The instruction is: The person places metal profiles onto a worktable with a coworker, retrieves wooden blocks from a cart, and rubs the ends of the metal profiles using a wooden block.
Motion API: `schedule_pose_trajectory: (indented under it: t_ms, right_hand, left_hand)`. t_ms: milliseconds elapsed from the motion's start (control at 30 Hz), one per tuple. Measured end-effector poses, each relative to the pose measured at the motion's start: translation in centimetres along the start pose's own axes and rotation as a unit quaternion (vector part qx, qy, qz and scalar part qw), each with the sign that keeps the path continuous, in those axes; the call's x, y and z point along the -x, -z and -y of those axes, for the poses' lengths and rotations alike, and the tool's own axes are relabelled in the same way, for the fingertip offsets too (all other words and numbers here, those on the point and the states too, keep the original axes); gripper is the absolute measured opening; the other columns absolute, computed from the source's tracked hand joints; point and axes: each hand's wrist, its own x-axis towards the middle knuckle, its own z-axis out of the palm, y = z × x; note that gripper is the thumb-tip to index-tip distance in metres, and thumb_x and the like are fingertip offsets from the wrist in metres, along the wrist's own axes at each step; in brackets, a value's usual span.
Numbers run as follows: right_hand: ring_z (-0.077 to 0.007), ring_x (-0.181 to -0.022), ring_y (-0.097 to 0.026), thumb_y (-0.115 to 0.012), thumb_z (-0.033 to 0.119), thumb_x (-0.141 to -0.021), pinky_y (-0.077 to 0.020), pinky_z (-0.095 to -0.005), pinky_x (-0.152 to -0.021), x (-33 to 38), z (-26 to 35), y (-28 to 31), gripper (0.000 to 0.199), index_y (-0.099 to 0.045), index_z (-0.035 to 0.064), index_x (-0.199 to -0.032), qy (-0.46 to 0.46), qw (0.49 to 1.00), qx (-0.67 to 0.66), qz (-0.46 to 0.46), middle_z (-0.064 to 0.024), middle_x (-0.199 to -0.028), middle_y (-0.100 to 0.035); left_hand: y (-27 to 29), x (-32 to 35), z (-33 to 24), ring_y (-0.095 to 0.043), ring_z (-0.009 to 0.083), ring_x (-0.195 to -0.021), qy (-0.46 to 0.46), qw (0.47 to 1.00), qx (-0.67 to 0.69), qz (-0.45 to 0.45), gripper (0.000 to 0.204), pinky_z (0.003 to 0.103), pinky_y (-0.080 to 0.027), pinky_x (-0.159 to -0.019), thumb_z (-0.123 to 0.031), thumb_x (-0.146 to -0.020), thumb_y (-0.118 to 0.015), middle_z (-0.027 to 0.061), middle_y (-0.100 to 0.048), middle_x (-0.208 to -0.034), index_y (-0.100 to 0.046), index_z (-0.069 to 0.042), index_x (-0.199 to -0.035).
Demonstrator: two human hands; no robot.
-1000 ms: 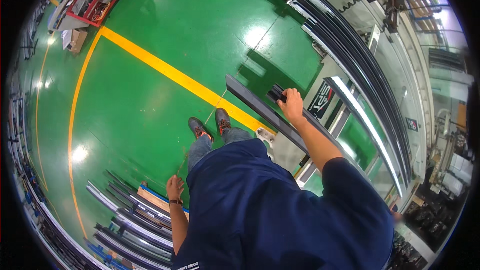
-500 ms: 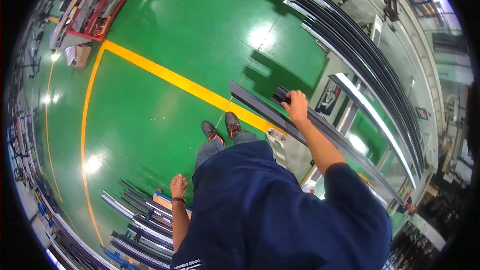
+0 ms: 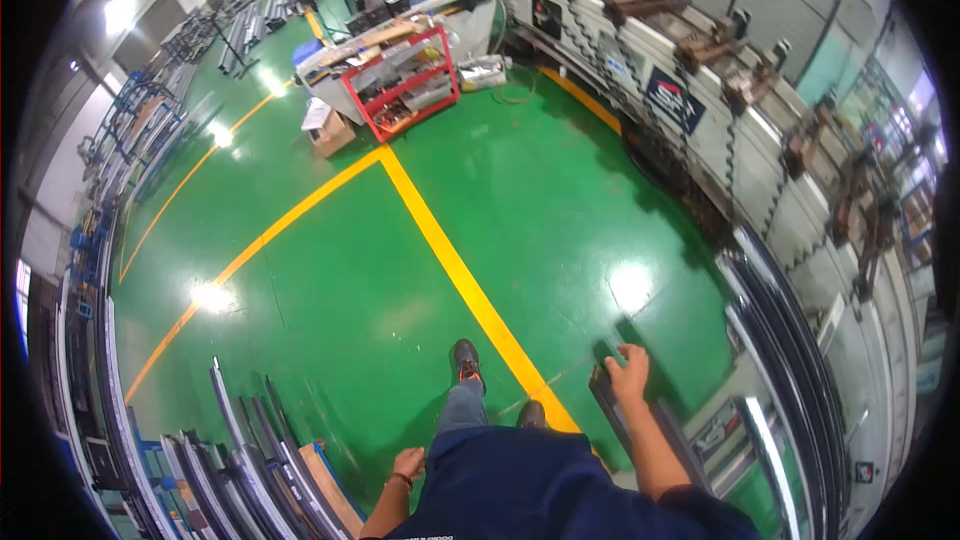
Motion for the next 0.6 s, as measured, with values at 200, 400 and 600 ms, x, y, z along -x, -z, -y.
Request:
schedule_pose_trajectory:
  t_ms: [200,400,600]
  right_hand:
    - [-0.0335,-0.099,-0.066,-0.084,0.013,-0.081,-0.0545,-0.0445,-0.09,-8.9,14.1,-14.1,0.034,-0.071,0.0043,-0.111,0.085,0.985,-0.116,0.097,-0.0154,-0.105,-0.069]
    - [-0.0249,-0.078,-0.069,-0.081,0.032,-0.087,-0.0571,-0.0399,-0.071,-16.1,15.1,-26.2,0.035,-0.073,0.0024,-0.103,-0.056,0.944,-0.164,0.28,-0.0128,-0.092,-0.074]
    - [-0.0194,-0.065,-0.064,-0.076,0.035,-0.091,-0.0509,-0.0385,-0.056,-19.1,13.6,-28.4,0.026,-0.075,0.0099,-0.096,-0.334,0.866,-0.103,0.359,-0.0042,-0.084,-0.071]
  left_hand:
    - [3.8,-6.3,-1.5,-0.061,0.0221,-0.061,-0.249,0.948,-0.152,-0.124,0.032,0.036,-0.048,-0.052,-0.04,-0.097,-0.07,0.01,-0.062,-0.071,-0.07,-0.008,-0.092]
    - [9.4,-13.3,-13.7,-0.073,0.0265,-0.081,-0.121,0.977,-0.1,-0.147,0.039,0.045,-0.055,-0.065,-0.039,-0.097,-0.07,0.0154,-0.076,-0.093,-0.074,-0.002,-0.111]
    - [17.5,-20.2,-28.0,-0.073,0.024,-0.082,0.019,0.979,0.168,-0.113,0.036,0.042,-0.054,-0.066,-0.038,-0.099,-0.07,0.0097,-0.075,-0.092,-0.069,-0.007,-0.117]
